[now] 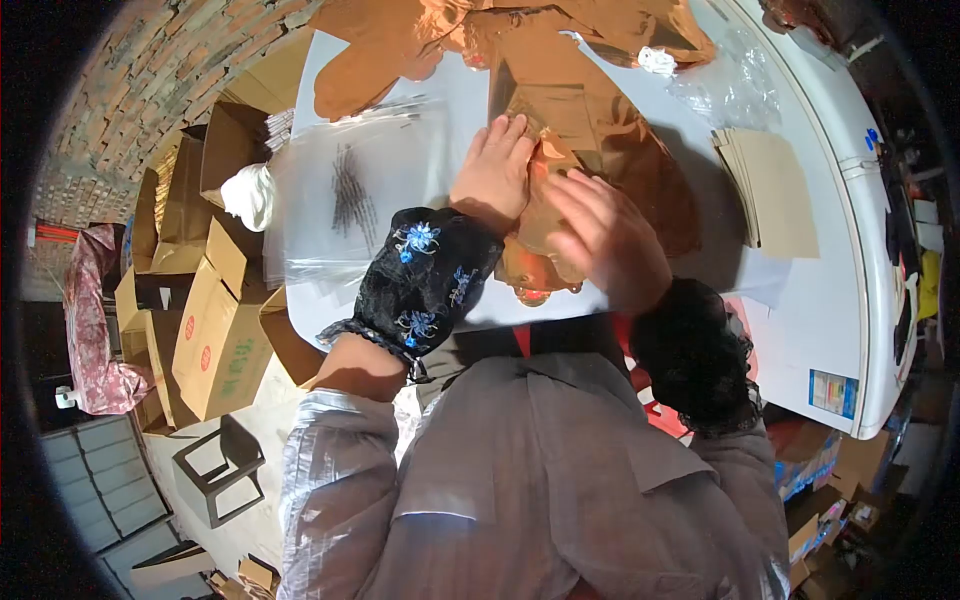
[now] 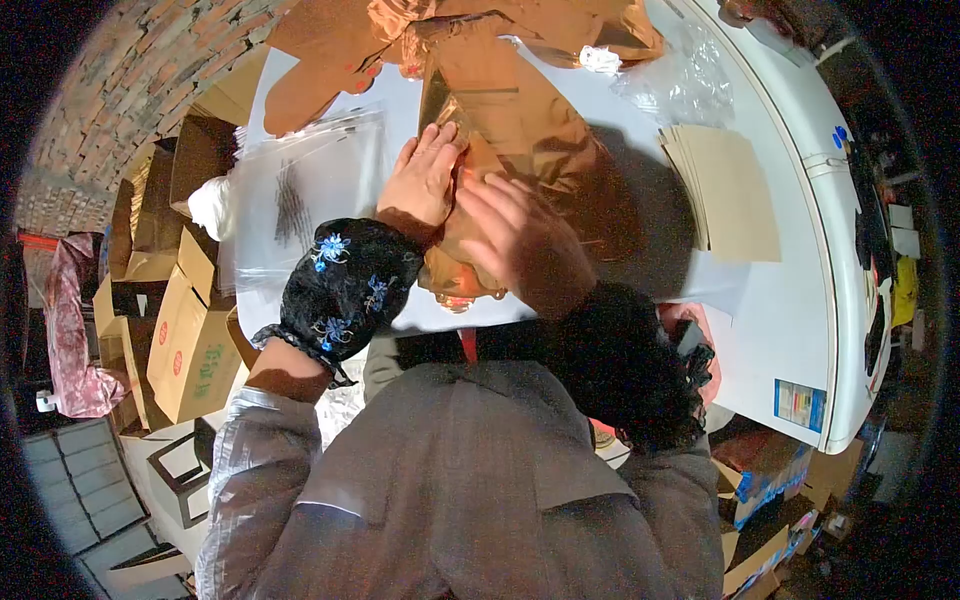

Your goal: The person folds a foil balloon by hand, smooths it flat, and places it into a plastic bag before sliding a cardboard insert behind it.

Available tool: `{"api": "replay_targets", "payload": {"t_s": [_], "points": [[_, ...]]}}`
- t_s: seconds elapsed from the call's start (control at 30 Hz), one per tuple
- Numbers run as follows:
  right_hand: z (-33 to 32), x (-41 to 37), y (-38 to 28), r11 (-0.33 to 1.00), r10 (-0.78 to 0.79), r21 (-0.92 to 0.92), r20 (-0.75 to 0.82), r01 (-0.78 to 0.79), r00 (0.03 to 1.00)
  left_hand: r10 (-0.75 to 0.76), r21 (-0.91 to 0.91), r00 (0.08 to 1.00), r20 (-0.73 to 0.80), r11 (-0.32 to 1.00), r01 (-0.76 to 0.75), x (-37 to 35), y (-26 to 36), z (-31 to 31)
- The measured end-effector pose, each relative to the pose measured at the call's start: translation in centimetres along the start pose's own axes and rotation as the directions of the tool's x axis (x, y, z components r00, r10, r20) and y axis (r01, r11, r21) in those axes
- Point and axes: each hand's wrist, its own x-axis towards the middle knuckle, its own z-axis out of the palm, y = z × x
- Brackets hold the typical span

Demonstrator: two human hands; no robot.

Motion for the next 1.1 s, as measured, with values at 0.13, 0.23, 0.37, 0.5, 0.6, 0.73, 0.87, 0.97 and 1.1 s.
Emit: {"api": "replay_targets", "payload": {"t_s": [0.13,0.23,0.37,0.5,0.6,0.73,0.87,0.97,1.1], "points": [[2.1,-1.9,0.9,1.000,-0.006,-0.008,0.217,0.008,0.976,-0.010,-0.007,1.000,0.020,1.000,0.010,0.0,0.0,-0.1],[2.3,-2.7,1.1,0.999,0.023,0.018,0.181,-0.026,0.983,-0.006,-0.014,1.000,0.016,1.000,0.007,0.1,0.0,-0.3],[2.0,-2.2,1.0,1.000,0.010,0.011,0.131,-0.011,0.991,-0.011,-0.004,0.999,0.044,1.000,0.011,0.2,0.3,-0.9],[3.4,-1.8,1.1,0.999,0.041,0.023,0.095,-0.044,0.995,-0.006,-0.002,1.000,0.021,1.000,0.006,0.2,0.2,-0.6],[4.6,-2.2,1.1,0.995,0.092,0.022,0.099,-0.094,0.991,-0.018,-0.015,1.000,0.008,1.000,0.018,0.1,0.3,-0.7],[4.9,-2.4,1.1,0.995,0.097,-0.005,0.104,-0.097,0.990,-0.057,-0.010,0.989,0.138,0.998,0.059,0.9,0.4,-1.5],[4.8,-2.4,1.1,0.996,0.086,-0.019,0.100,-0.085,0.991,-0.062,0.045,0.989,0.133,0.997,0.056,2.8,-1.5,-0.9],[4.8,-2.4,1.1,0.995,0.094,-0.036,0.110,-0.090,0.990,-0.107,0.124,0.988,0.112,0.988,0.093,4.4,-2.7,0.1],[4.7,-2.3,1.1,0.994,0.100,-0.057,0.149,-0.092,0.984,-0.202,0.239,0.962,0.183,0.959,0.156,5.7,-3.7,1.1]]}}
